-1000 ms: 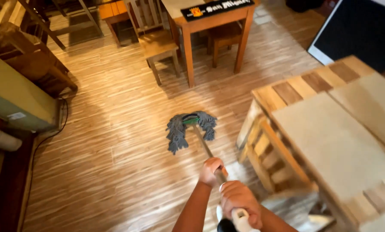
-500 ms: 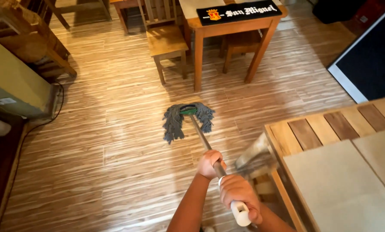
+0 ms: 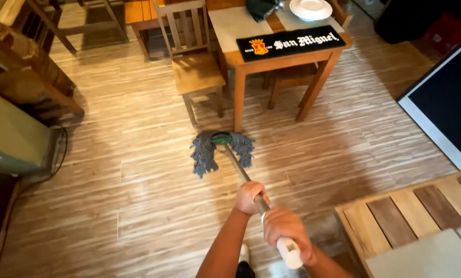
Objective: The person is mopping the tiled floor in a restaurant dining area, moving between tables and chairs.
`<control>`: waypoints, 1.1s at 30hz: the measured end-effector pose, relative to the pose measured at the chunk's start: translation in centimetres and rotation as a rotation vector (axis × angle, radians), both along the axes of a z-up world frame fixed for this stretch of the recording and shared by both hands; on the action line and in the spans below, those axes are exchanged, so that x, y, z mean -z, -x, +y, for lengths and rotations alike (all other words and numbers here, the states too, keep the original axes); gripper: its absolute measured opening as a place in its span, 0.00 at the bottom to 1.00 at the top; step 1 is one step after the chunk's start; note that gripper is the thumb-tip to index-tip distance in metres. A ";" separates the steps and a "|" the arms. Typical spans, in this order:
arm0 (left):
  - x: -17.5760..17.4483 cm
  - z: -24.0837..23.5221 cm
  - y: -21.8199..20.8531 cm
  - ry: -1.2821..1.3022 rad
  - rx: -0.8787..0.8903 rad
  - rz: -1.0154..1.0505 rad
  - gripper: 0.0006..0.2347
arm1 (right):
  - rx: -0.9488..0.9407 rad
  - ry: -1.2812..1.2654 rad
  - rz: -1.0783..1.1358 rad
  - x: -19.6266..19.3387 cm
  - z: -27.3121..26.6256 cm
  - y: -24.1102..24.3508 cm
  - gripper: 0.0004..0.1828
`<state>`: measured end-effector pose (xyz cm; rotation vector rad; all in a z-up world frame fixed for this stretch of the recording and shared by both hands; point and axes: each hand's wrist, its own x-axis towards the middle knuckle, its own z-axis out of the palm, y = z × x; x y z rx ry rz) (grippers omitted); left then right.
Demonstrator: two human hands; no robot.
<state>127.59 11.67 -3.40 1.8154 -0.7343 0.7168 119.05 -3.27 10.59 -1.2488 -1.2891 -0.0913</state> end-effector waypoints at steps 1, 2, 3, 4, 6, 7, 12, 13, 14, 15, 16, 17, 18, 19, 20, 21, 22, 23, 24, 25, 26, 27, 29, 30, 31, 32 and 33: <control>-0.4 0.5 -1.7 -0.010 0.000 0.007 0.08 | 0.000 -0.010 -0.007 -0.6 0.5 -1.8 0.44; -0.8 1.0 -3.4 -0.020 0.003 0.011 0.09 | 0.002 -0.021 -0.017 -1.2 1.0 -3.5 0.45; -1.1 1.4 -5.5 -0.025 0.009 0.008 0.09 | 0.009 -0.025 -0.020 -2.4 1.6 -5.1 0.45; -1.3 1.5 -7.3 -0.021 -0.001 -0.002 0.09 | 0.042 -0.035 0.012 -3.6 2.0 -6.4 0.46; -2.1 1.8 -9.8 -0.020 -0.005 -0.006 0.09 | 0.082 -0.047 0.050 -5.6 2.4 -8.5 0.47; -2.8 1.8 -10.5 -0.002 0.001 -0.005 0.09 | 0.097 -0.055 0.097 -6.5 2.4 -9.2 0.48; -6.0 0.8 -12.0 0.036 -0.003 -0.035 0.11 | 0.142 -0.133 0.153 -6.4 1.3 -11.2 0.50; -6.2 0.5 -12.0 0.032 0.002 -0.032 0.12 | 0.182 -0.186 0.165 -5.8 1.0 -11.0 0.50; -6.3 0.3 -11.8 0.026 0.005 -0.026 0.13 | 0.219 -0.238 0.178 -5.2 0.7 -10.8 0.51; -6.3 0.5 -11.5 0.025 0.003 -0.025 0.13 | 0.217 -0.239 0.180 -5.2 0.8 -10.3 0.51; -6.3 0.4 -11.3 0.012 0.021 -0.011 0.13 | 0.237 -0.262 0.194 -5.2 0.8 -9.9 0.50; -6.3 0.3 -10.9 -0.001 0.039 0.003 0.13 | 0.256 -0.285 0.207 -5.2 0.7 -9.3 0.50; -5.3 0.6 -10.8 0.001 0.034 0.002 0.13 | 0.252 -0.283 0.207 -5.4 1.0 -8.7 0.50; -4.2 0.8 -10.6 -0.011 0.039 0.015 0.12 | 0.243 -0.258 0.207 -5.6 1.2 -8.0 0.49; -3.2 0.9 -10.6 -0.022 0.042 0.025 0.11 | 0.231 -0.233 0.204 -5.8 1.3 -7.3 0.49; -2.6 1.7 -9.8 -0.021 0.036 0.022 0.11 | 0.224 -0.231 0.201 -6.2 1.7 -6.4 0.49; -2.0 2.3 -9.2 -0.007 0.054 0.077 0.10 | 0.236 -0.113 0.173 -6.6 2.1 -5.5 0.46; -1.4 2.9 -8.5 0.006 0.073 0.132 0.09 | 0.247 0.005 0.144 -7.0 2.4 -4.5 0.44; -1.0 3.0 -8.0 0.006 0.070 0.129 0.09 | 0.245 0.005 0.142 -6.8 2.5 -3.6 0.44; -0.5 3.1 -7.6 -0.013 0.075 0.184 0.09 | 0.240 0.048 0.168 -6.6 2.7 -2.6 0.42; 0.1 3.2 -6.7 -0.032 0.076 0.243 0.09 | 0.231 0.092 0.198 -6.2 2.7 -1.5 0.40; 0.5 3.2 -5.4 -0.031 0.069 0.246 0.09 | 0.224 0.093 0.199 -6.0 2.7 -0.4 0.40; 0.8 2.7 -3.4 -0.123 -0.009 0.225 0.09 | 0.166 0.039 0.255 -6.0 2.4 1.7 0.43; 0.5 2.2 -2.0 -0.118 -0.013 0.224 0.09 | 0.162 0.044 0.253 -6.3 1.8 2.9 0.43; 0.3 1.7 -0.5 -0.117 -0.033 0.197 0.08 | 0.134 0.079 0.218 -6.6 1.3 4.2 0.43; 0.3 1.3 1.5 -0.116 -0.059 0.179 0.08 | 0.101 0.116 0.189 -6.8 0.8 5.7 0.44; 0.3 0.8 3.6 -0.110 -0.069 0.186 0.08 | 0.091 0.123 0.195 -6.8 0.3 7.4 0.44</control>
